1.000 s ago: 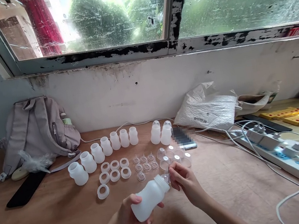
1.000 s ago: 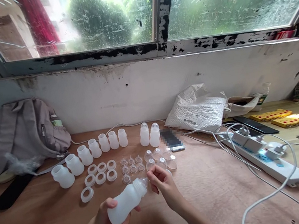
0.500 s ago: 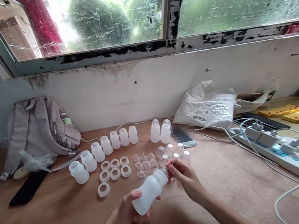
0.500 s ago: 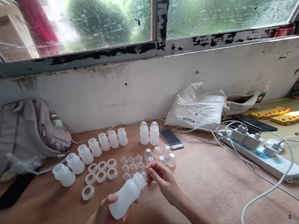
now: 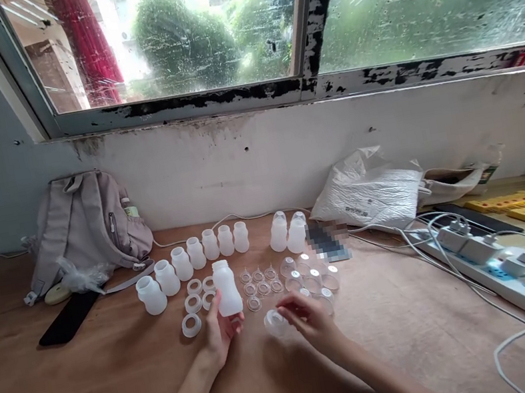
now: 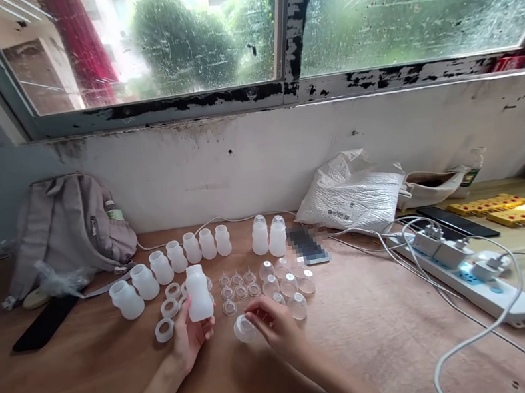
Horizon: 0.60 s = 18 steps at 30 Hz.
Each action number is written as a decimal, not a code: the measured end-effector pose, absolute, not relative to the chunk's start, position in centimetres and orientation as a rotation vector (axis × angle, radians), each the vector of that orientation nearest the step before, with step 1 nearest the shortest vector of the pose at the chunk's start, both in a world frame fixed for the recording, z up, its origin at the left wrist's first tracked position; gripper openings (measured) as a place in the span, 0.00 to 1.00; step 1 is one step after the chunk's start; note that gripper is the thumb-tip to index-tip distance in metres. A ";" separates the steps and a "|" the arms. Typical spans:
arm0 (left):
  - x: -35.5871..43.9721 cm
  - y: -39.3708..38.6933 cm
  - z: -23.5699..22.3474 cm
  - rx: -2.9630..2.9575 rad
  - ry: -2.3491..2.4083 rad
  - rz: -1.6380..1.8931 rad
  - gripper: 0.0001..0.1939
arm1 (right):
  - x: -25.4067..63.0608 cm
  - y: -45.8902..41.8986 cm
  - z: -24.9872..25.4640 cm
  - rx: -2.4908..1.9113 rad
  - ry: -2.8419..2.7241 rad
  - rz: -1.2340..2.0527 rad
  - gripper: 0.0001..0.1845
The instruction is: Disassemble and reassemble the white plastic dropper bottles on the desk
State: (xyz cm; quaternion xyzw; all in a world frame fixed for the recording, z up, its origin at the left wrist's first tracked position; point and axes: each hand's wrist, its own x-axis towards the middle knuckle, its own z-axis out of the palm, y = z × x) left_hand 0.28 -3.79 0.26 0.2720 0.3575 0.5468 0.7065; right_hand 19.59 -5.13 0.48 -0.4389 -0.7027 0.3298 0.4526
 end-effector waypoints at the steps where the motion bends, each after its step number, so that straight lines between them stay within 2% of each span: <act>1: 0.2 -3.7 0.2 0.616 0.811 1.243 0.20 | 19.2 -5.3 0.1 -1.082 -1.828 0.764 0.09; 7: 0.3 -4.1 0.6 0.787 0.853 1.289 0.19 | 18.1 -5.3 -0.2 -1.104 -1.960 0.544 0.07; 13: 0.3 -4.4 0.6 1.031 0.851 1.208 0.22 | 17.2 -4.0 3.6 -1.107 -1.960 0.422 0.21; 18: 0.6 -4.2 0.2 1.131 0.873 1.212 0.23 | 16.8 -2.3 5.5 -1.099 -2.105 0.359 0.12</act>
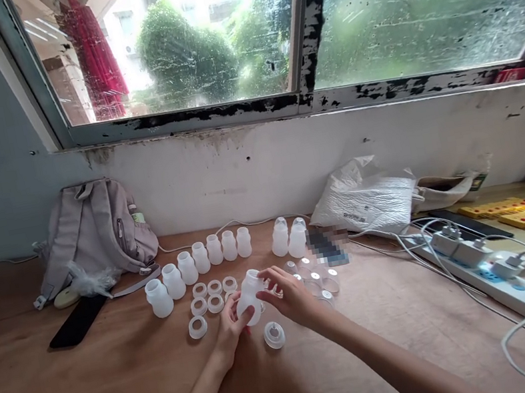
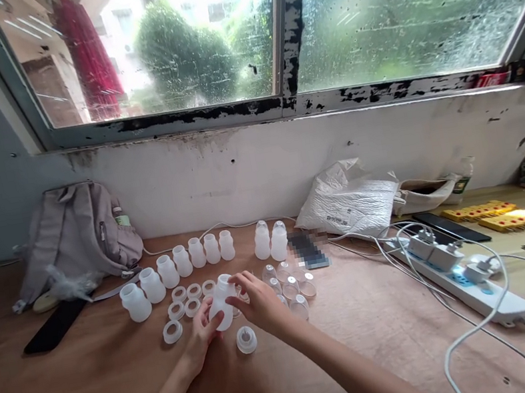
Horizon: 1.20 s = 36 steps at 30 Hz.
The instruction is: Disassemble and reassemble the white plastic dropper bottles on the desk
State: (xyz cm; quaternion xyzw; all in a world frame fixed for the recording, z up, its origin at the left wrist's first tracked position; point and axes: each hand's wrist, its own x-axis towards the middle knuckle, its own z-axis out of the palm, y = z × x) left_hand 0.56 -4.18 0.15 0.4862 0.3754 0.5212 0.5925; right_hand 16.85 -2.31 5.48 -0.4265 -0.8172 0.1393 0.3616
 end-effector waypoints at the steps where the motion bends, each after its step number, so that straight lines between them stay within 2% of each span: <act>1: 0.6 -4.1 0.0 1.114 0.891 1.246 0.24 | 17.0 -1.6 5.8 -1.108 -2.109 0.334 0.10; 5: 0.2 -3.5 -0.6 1.024 0.991 1.354 0.24 | 17.8 2.5 7.9 -1.253 -2.050 0.162 0.07; 9: 0.0 -3.4 -0.8 1.249 1.025 1.208 0.18 | 18.4 7.0 9.0 -1.567 -2.048 -0.024 0.07; 13: 0.4 -4.3 -0.7 1.723 1.066 1.046 0.17 | 18.0 9.9 7.5 -1.749 -2.041 -0.010 0.11; 17: 0.9 -5.0 -1.2 2.095 1.105 0.855 0.26 | 17.3 11.5 5.5 -1.795 -2.021 0.012 0.07; 20: 1.0 -5.2 -1.7 2.242 1.164 0.780 0.30 | 17.0 12.5 4.6 -1.800 -1.995 0.015 0.08; 24: 1.0 -5.3 -1.8 2.305 1.215 0.781 0.23 | 16.9 13.3 4.2 -1.777 -1.969 0.013 0.10; 29: 1.0 -5.3 -1.6 2.266 1.275 0.876 0.17 | 16.5 11.8 4.8 -1.728 -1.903 -0.023 0.14; 32: 0.7 -4.8 -1.6 2.236 1.339 1.056 0.16 | 15.7 8.1 4.7 -1.588 -1.909 -0.030 0.12; 36: 0.0 -4.0 -1.9 2.182 1.385 1.282 0.14 | 14.7 0.8 2.1 -1.230 -2.064 0.193 0.10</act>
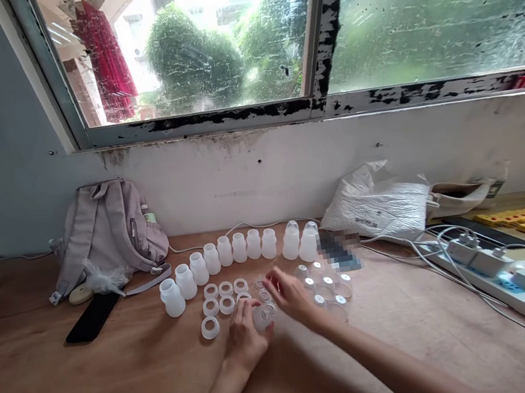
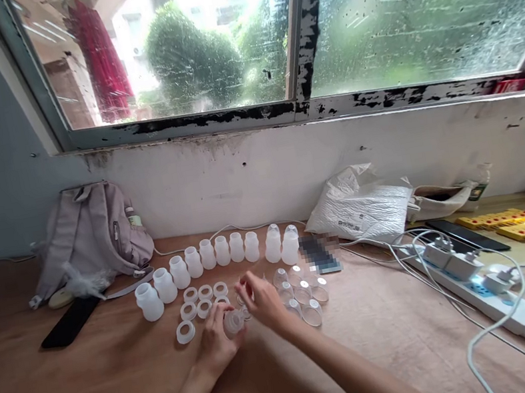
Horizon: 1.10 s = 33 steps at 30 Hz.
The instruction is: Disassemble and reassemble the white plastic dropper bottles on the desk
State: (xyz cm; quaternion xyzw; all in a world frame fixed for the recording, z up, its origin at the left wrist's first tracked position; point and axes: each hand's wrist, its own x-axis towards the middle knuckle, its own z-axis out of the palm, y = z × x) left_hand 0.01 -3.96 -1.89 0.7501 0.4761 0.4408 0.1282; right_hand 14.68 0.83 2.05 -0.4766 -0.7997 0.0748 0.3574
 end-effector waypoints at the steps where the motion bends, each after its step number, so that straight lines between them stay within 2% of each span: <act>1: -0.1 -3.8 -2.1 2.197 1.371 1.296 0.13 | 14.5 -0.8 1.1 -1.185 -2.118 0.245 0.09; 6: -0.4 -3.8 -2.8 2.329 1.257 1.138 0.12 | 14.4 -4.5 -2.2 -1.087 -2.090 0.470 0.04; 11: -0.7 -4.2 -2.8 2.398 1.297 1.086 0.18 | 14.7 -4.5 -2.1 -1.054 -2.054 0.549 0.06; 16: -0.8 -4.3 -2.5 2.506 1.319 1.050 0.17 | 14.6 -4.7 -1.9 -1.073 -2.030 0.555 0.05; 25: -0.4 -4.5 -2.6 2.511 1.317 1.062 0.15 | 14.8 -3.8 -3.2 -1.067 -2.029 0.479 0.10; 33: -2.2 -5.0 -2.5 2.597 1.424 0.927 0.14 | 15.7 -4.8 -1.8 -1.048 -2.136 0.416 0.13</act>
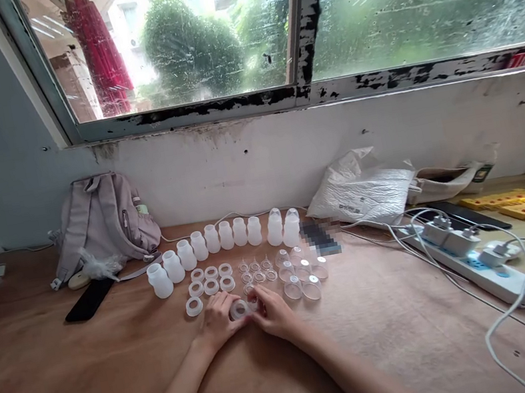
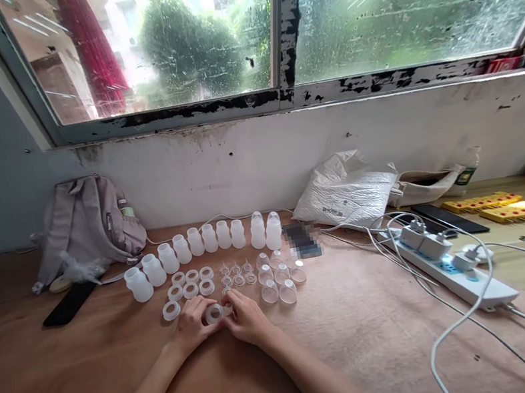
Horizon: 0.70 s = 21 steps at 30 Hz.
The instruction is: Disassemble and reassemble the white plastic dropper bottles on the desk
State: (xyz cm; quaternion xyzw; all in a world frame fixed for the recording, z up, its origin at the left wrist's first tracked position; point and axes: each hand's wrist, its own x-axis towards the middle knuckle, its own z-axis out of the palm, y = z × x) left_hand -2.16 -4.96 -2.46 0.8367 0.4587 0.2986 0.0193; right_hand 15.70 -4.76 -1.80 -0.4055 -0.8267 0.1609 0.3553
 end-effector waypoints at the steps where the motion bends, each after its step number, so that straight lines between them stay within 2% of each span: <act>1: -2.7 -5.1 -2.4 2.603 1.463 0.914 0.15 | 15.9 -4.8 -1.7 -1.068 -2.129 0.401 0.14; 4: -4.1 -5.5 -2.3 2.623 1.583 0.890 0.16 | 16.2 -4.8 -1.7 -1.201 -2.083 0.318 0.16; 9: -5.4 -6.2 -2.1 2.578 1.844 0.900 0.12 | 16.1 -4.8 -2.1 -1.437 -2.106 0.189 0.17; 15: -6.1 -5.6 -3.2 2.450 2.090 1.021 0.21 | 16.1 -4.7 -2.4 -1.530 -2.045 0.176 0.14; 21: -6.5 -4.9 -4.5 2.406 2.105 0.982 0.30 | 16.7 -3.8 -3.2 -1.510 -1.931 0.220 0.17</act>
